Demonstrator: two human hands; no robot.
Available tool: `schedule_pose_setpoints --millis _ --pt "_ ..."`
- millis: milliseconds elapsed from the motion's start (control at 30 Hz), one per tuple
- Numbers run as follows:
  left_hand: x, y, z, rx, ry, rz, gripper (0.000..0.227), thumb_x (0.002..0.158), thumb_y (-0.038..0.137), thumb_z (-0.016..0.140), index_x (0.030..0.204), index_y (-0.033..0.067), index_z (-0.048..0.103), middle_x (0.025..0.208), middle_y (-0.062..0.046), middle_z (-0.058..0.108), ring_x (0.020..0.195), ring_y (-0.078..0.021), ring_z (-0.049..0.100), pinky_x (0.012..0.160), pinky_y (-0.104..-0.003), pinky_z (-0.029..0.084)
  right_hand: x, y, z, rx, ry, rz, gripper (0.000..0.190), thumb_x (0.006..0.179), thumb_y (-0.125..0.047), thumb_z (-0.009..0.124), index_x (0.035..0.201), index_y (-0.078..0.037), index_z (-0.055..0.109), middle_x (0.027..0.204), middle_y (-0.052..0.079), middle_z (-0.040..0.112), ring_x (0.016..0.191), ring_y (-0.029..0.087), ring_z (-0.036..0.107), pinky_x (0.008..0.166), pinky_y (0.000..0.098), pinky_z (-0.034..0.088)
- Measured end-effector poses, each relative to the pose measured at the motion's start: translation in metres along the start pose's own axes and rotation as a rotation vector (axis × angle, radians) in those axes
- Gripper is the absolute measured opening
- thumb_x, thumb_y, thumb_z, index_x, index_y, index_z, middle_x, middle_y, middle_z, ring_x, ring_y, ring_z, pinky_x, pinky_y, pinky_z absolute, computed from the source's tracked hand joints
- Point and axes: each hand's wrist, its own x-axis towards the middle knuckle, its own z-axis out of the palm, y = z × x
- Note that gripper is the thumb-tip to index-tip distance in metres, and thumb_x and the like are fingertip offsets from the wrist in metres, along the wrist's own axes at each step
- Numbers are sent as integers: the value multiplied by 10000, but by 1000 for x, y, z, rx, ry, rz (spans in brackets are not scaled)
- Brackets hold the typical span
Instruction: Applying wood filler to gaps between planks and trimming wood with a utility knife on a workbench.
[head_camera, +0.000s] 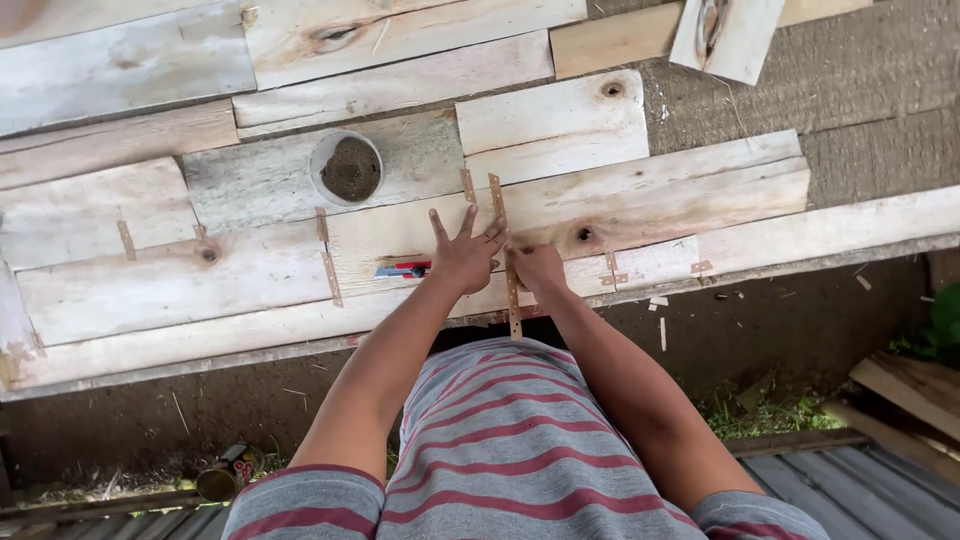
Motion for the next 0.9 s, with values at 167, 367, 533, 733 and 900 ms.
schedule_pose_setpoints --millis 167,367,533,733,900 --pt "-16 10 8 -76 17 6 605 1068 323 433 1634 322 220 1722 165 121 1595 -357 17 1123 -901 -16 -22 2 -12 -111 -24 24 575 934 -542 552 844 -3 732 792 208 716 791 351 731 709 481 609" --pt "-40 14 42 29 158 202 451 1043 368 488 1485 280 500 1587 70 447 1543 -315 276 1177 -784 141 -37 -21 -3 -319 182 -403 264 985 -318 625 1063 -68 584 1044 186 625 1042 467 662 850 587 549" --pt "-11 2 155 -85 433 331 306 950 377 639 1155 195 774 1273 -16 737 1355 -278 573 1214 -587 295 -35 -51 58 -434 154 -999 324 811 -244 815 1059 -127 640 948 128 694 974 408 687 801 545 577" --pt "-53 -18 153 -309 576 186 348 984 318 551 700 150 661 709 -81 683 794 -307 703 795 -408 540 -17 -64 126 -937 -135 -954 384 830 -327 788 1128 -189 589 1054 40 571 1072 295 595 877 455 558" --pt "-76 -27 121 -397 498 239 224 948 220 594 866 73 742 837 -141 746 877 -346 723 861 -454 540 -7 -61 132 -816 -39 -1128 280 834 -188 716 1045 -132 540 929 81 519 943 341 606 750 468 553"
